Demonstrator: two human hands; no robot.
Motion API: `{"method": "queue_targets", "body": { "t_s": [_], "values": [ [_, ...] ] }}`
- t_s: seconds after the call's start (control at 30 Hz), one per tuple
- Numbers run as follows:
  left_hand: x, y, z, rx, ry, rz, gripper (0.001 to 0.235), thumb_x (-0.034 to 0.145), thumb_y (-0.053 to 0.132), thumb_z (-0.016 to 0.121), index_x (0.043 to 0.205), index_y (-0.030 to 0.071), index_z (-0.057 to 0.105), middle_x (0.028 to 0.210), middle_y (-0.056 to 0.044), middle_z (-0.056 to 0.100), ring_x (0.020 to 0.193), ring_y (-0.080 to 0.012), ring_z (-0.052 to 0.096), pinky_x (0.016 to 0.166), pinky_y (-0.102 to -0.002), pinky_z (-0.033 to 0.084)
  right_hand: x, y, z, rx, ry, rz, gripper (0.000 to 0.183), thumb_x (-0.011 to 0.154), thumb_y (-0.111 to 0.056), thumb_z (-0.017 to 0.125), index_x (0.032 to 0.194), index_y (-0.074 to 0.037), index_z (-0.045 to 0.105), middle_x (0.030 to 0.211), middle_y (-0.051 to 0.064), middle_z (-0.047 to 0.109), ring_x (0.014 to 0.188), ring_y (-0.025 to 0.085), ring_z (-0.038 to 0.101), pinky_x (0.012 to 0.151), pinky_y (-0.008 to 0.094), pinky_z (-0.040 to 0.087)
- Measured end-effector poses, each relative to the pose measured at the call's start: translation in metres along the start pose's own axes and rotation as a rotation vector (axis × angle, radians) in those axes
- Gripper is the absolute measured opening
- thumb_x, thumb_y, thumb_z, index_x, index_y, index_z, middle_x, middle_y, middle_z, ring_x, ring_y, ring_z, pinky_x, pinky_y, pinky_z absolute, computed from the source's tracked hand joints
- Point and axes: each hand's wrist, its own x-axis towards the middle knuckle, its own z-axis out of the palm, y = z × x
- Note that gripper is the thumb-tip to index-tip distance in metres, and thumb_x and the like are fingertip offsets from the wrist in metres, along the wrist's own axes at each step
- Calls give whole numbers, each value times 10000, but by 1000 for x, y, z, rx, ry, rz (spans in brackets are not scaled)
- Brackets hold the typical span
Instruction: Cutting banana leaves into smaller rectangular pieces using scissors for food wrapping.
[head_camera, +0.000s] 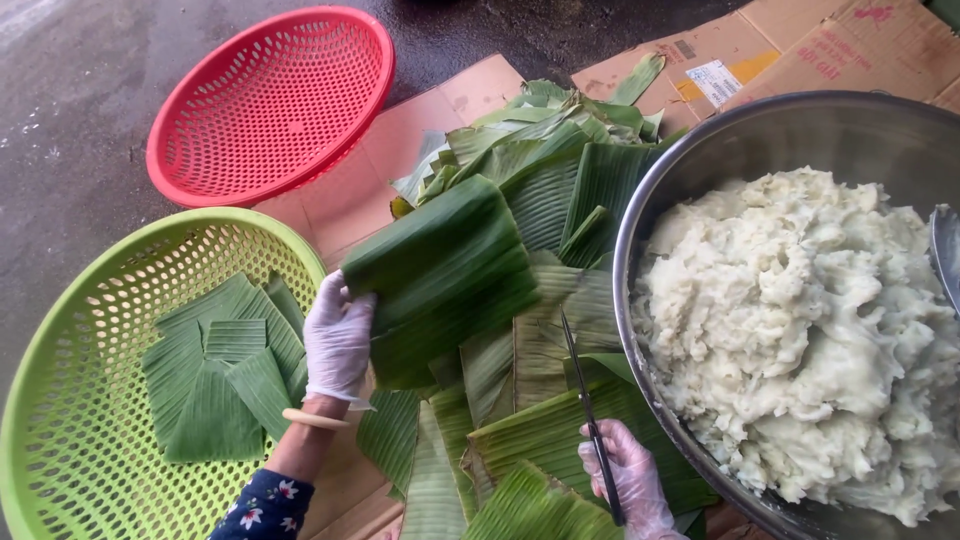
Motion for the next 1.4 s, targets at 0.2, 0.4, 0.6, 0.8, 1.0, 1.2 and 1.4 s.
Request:
{"method": "queue_targets", "body": {
  "t_s": [0.2, 0.4, 0.6, 0.8, 1.0, 1.2, 1.4],
  "values": [
    [-2, -17, -13, 120, -5, 290, 209, 966, -62, 587, 1063, 32, 747, 927, 9, 668, 839, -87, 555, 809, -228, 453, -1, -1, 6, 11, 7, 33, 336, 777, 32, 812, 1090, 25, 691, 674, 120, 621, 406, 141, 432, 353, 298, 342],
    [-4, -27, -8, 100, -13, 225, 211, 938, -64, 614, 1040, 37, 768, 937, 22, 715, 833, -72, 581, 797, -212, 476, -14, -12, 17, -36, -28, 38, 301, 799, -3, 815, 1079, 19, 708, 649, 119, 641, 392, 161, 464, 351, 307, 363],
    [-20, 4, 2, 2, -14, 150, 180, 882, -16, 639, 764, 77, 738, 898, -25, 755, 832, -125, 646, 877, -268, 526, -20, 1, 8, 85, -105, 109, 331, 803, 134, 727, 1114, 27, 697, 715, 125, 646, 473, 155, 487, 365, 299, 395],
    [-32, 11, 0, -38, -76, 96, 141, 900, 1, 618, 902, 25, 758, 933, -75, 776, 881, -150, 694, 952, -276, 551, -12, 61, -23, 343, -544, 257, 559, 826, -181, 800, 1270, 40, 542, 734, 114, 664, 491, 183, 583, 413, 311, 471],
    [-42, 19, 34, 24, 56, 263, 152, 906, -29, 594, 849, 47, 713, 837, -35, 745, 770, -113, 667, 886, -237, 542, -25, 48, 6, 381, -588, 633, 430, 1011, -145, 518, 1435, -90, 472, 942, 114, 623, 625, 109, 546, 525, 216, 397],
    [-67, 1, 58, 2, -129, 256, 130, 829, -42, 636, 755, 56, 678, 817, -11, 705, 761, -109, 613, 848, -246, 514, -35, -39, 53, -214, -485, 60, 961, 750, -746, 533, 1406, -45, 493, 964, 54, 593, 798, 133, 556, 755, 294, 474],
    [-71, -17, 55, 26, -92, 174, 203, 818, -116, 565, 721, 37, 658, 756, -20, 698, 709, -107, 595, 786, -223, 496, -34, -49, 54, -124, -195, 230, 501, 808, -472, 734, 972, 0, 688, 522, 66, 561, 333, 157, 467, 344, 280, 333]
  ]
}}
